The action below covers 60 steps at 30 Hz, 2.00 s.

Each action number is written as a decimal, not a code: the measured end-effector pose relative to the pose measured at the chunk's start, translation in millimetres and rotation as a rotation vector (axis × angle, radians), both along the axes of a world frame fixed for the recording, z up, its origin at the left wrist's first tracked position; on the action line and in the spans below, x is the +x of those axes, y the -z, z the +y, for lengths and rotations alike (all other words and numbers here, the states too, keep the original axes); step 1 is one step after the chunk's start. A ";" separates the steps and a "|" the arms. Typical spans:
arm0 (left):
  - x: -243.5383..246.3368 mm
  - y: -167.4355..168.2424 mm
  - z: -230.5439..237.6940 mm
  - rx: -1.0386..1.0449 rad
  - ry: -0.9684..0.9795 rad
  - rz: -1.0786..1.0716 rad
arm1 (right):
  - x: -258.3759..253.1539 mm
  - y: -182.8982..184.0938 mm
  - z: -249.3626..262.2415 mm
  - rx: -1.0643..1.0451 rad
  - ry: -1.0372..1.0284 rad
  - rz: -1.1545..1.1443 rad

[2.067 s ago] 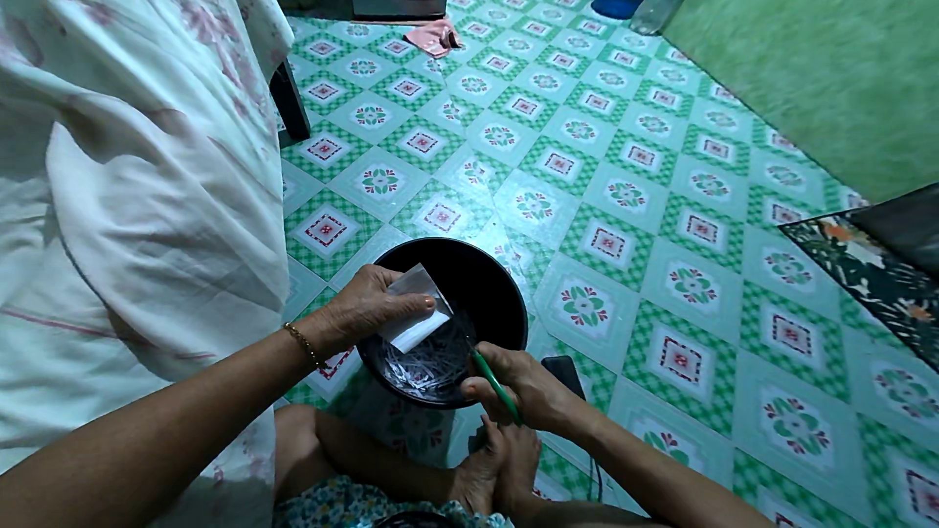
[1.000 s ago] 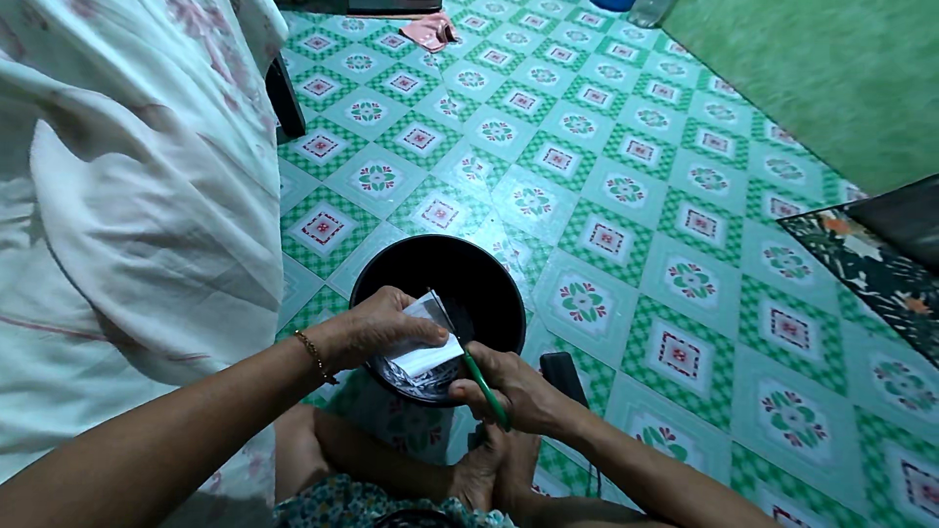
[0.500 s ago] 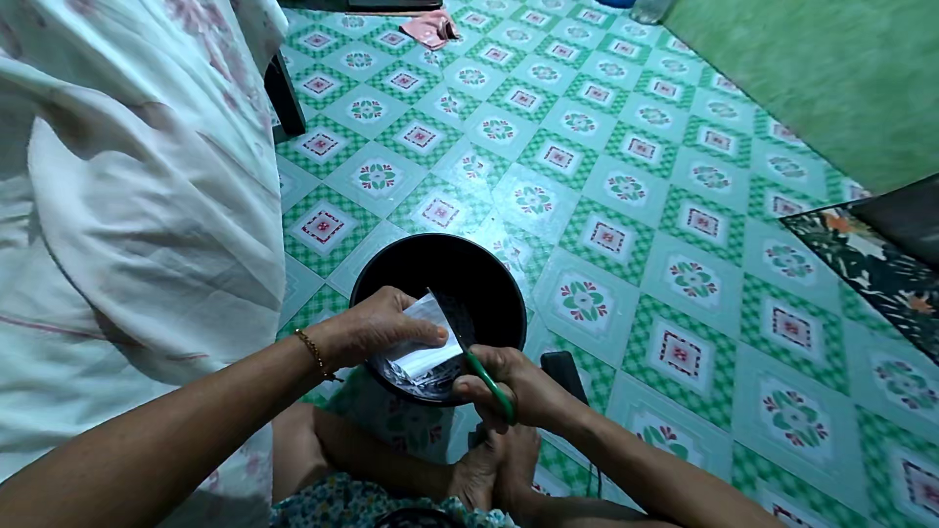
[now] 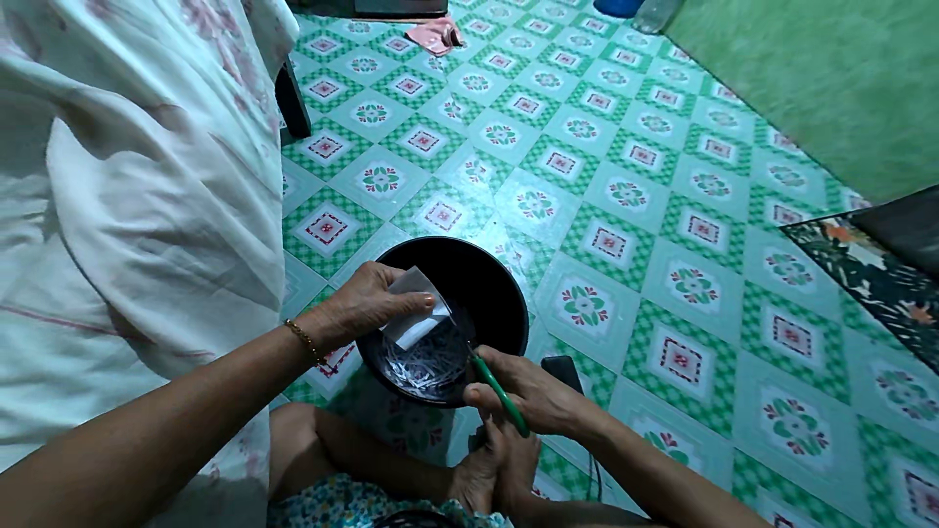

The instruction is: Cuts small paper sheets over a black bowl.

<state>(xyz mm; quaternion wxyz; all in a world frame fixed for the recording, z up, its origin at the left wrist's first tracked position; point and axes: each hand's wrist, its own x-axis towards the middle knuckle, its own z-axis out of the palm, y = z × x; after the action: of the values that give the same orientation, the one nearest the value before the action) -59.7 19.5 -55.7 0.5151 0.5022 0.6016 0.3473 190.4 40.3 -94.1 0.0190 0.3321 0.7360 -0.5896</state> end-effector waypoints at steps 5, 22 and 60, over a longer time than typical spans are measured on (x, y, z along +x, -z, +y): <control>2.7 1.0 0.2 0.002 0.043 0.024 | -0.7 0.8 -0.5 0.039 0.004 0.009; 3.5 -1.1 1.5 -0.081 0.021 -0.012 | -1.6 6.3 -3.2 0.121 0.054 0.050; 14.4 -1.0 -2.4 -0.360 0.143 -0.188 | -8.1 7.8 -7.7 0.064 0.081 0.110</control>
<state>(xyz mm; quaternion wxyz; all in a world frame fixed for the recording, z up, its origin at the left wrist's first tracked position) -45.4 17.1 -54.7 0.6735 0.4088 0.5661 0.2424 182.3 32.6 -102.0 -0.0558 0.3291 0.7404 -0.5834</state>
